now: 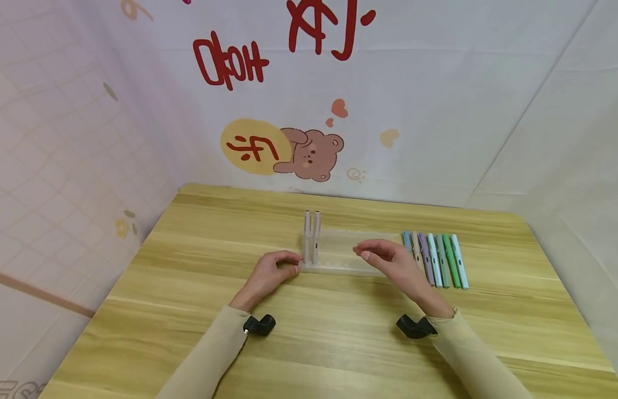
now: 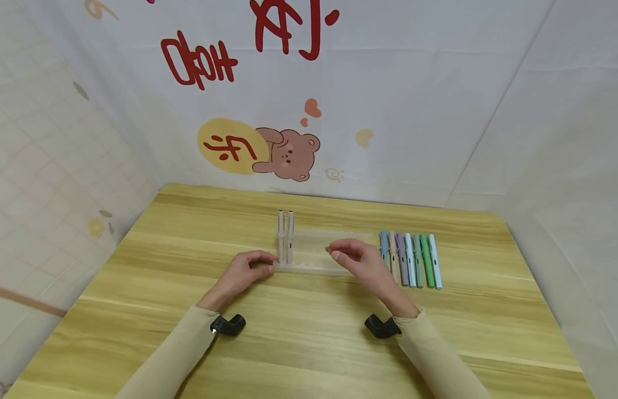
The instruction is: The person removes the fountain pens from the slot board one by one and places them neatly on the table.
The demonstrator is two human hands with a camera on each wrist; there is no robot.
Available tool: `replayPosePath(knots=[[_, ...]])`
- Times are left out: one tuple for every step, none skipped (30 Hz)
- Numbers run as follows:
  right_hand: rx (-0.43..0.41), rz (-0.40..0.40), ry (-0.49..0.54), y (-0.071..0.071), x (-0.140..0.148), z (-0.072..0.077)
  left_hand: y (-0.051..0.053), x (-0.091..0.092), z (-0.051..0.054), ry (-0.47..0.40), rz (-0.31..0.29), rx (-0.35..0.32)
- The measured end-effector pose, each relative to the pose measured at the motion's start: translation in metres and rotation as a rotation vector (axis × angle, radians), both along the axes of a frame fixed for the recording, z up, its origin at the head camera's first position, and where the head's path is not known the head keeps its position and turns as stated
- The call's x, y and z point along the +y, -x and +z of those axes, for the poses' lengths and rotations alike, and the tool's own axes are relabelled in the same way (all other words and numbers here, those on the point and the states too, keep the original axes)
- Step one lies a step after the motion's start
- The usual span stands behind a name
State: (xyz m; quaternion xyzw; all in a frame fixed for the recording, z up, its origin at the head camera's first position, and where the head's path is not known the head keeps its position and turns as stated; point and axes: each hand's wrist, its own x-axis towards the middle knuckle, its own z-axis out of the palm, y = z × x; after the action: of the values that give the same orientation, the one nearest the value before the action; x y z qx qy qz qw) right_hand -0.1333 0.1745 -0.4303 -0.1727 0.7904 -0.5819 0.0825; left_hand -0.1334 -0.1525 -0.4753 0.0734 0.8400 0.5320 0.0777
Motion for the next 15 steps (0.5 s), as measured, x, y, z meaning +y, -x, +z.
replayPosePath(knots=[[-0.005,0.006,0.004,0.002,-0.004,0.0,0.0,0.0,0.0,-0.002,0.001,0.0],[-0.006,0.012,0.006,0.003,-0.008,-0.001,0.001,0.0,0.0,-0.003,0.003,0.001],[-0.008,0.017,0.011,0.005,-0.012,-0.002,0.001,0.0,0.001,-0.002,0.004,0.004],[-0.011,0.023,0.015,0.007,-0.015,-0.002,0.001,0.0,0.001,0.001,0.006,0.006],[-0.013,0.029,0.015,0.008,-0.018,-0.003,0.002,0.0,0.001,0.003,0.009,0.007],[-0.012,0.041,0.016,0.009,-0.022,-0.004,0.002,0.0,0.001,0.004,0.011,0.005],[-0.014,0.052,0.02,0.01,-0.025,-0.005,0.002,0.0,0.001,0.007,0.012,0.001],[-0.013,0.06,0.019,0.011,-0.028,-0.007,0.001,0.0,0.001,0.011,0.014,-0.002],[-0.017,0.065,0.018,0.012,-0.031,-0.008,0.001,0.0,0.001,0.012,0.013,-0.003],[-0.012,0.07,0.01,0.013,-0.033,-0.009,0.001,0.0,0.001,0.015,0.012,-0.002],[-0.006,0.074,0.002,0.014,-0.036,-0.01,0.001,0.0,0.001,0.014,0.012,-0.003],[-0.003,0.074,-0.006,0.015,-0.039,-0.011,0.001,0.0,0.001,0.014,0.011,-0.001],[-0.001,0.073,-0.015,0.015,-0.041,-0.011,0.001,0.0,0.0,0.014,0.011,0.002],[0.002,0.073,-0.023,0.017,-0.044,-0.012,0.001,0.0,0.0,0.013,0.011,0.005],[0.006,0.075,-0.032,0.017,-0.046,-0.012,0.001,0.001,0.0,0.009,0.012,0.006]])
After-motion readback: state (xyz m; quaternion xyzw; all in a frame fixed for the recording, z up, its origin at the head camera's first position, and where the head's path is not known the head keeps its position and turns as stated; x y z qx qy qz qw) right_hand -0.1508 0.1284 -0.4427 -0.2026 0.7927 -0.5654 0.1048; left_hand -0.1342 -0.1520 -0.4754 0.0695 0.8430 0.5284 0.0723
